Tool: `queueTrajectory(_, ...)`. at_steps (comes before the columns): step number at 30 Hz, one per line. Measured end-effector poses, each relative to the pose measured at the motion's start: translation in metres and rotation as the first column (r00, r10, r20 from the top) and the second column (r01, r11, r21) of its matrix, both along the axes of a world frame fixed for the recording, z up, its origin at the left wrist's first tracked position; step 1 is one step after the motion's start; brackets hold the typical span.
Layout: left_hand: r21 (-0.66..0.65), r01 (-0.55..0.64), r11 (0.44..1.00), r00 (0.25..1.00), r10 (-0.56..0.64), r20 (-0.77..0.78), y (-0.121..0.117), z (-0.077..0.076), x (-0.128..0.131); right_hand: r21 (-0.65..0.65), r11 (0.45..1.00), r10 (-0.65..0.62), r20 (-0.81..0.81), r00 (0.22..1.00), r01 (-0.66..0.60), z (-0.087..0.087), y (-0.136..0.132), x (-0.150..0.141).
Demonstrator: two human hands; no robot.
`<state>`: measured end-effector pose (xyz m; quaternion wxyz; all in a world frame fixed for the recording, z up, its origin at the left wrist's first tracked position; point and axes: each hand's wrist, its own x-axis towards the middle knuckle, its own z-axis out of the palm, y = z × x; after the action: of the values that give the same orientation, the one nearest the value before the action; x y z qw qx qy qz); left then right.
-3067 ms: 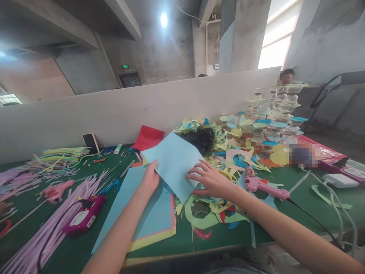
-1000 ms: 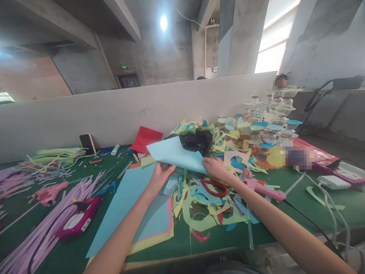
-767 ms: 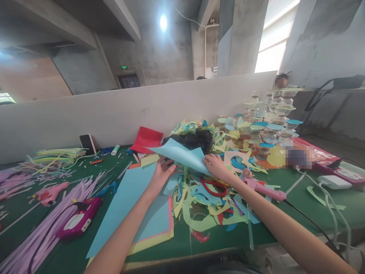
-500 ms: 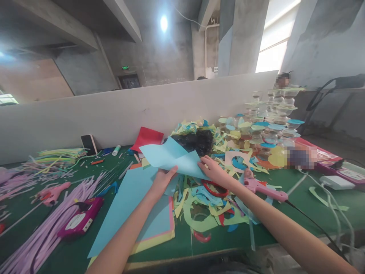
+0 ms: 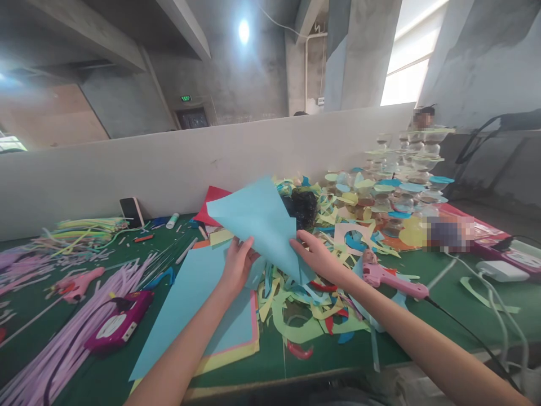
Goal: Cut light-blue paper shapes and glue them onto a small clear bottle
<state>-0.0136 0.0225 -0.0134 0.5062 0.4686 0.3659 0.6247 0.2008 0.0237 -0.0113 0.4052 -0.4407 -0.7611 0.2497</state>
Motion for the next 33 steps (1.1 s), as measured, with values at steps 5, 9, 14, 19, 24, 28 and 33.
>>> queueTrajectory(5,-0.013,0.028,1.0,0.999,-0.028,-0.029,-0.004,-0.002,0.003,-0.101,0.995,0.017,-0.093,0.996,-0.027,-0.008,0.002,-0.002)
queueTrajectory(9,-0.053,0.061,0.997,0.998,-0.063,-0.025,-0.006,-0.008,0.008,-0.206,0.976,0.029,-0.195,0.98,-0.07,-0.016,0.005,-0.005)
queueTrajectory(14,-0.082,0.078,0.994,0.997,-0.077,0.023,-0.012,-0.006,0.014,-0.312,0.94,0.036,-0.314,0.949,-0.139,-0.014,0.001,-0.008)
queueTrajectory(19,-0.09,-0.049,0.995,0.999,0.048,-0.014,-0.014,-0.002,0.015,-0.35,0.908,0.048,-0.459,0.887,-0.23,-0.012,0.001,-0.008)
queueTrajectory(24,-0.075,-0.078,0.994,0.996,0.075,-0.05,-0.013,-0.005,0.014,-0.356,0.889,0.11,-0.444,0.889,-0.288,-0.01,0.001,-0.006)
queueTrajectory(28,-0.081,-0.086,0.993,0.996,0.082,-0.046,-0.014,-0.006,0.014,-0.301,0.911,0.151,-0.397,0.905,-0.283,-0.01,0.003,-0.006)
queueTrajectory(33,-0.098,-0.117,0.988,0.992,0.111,-0.067,-0.014,-0.003,0.015,-0.293,0.938,0.096,-0.299,0.949,-0.187,-0.014,0.005,-0.006)
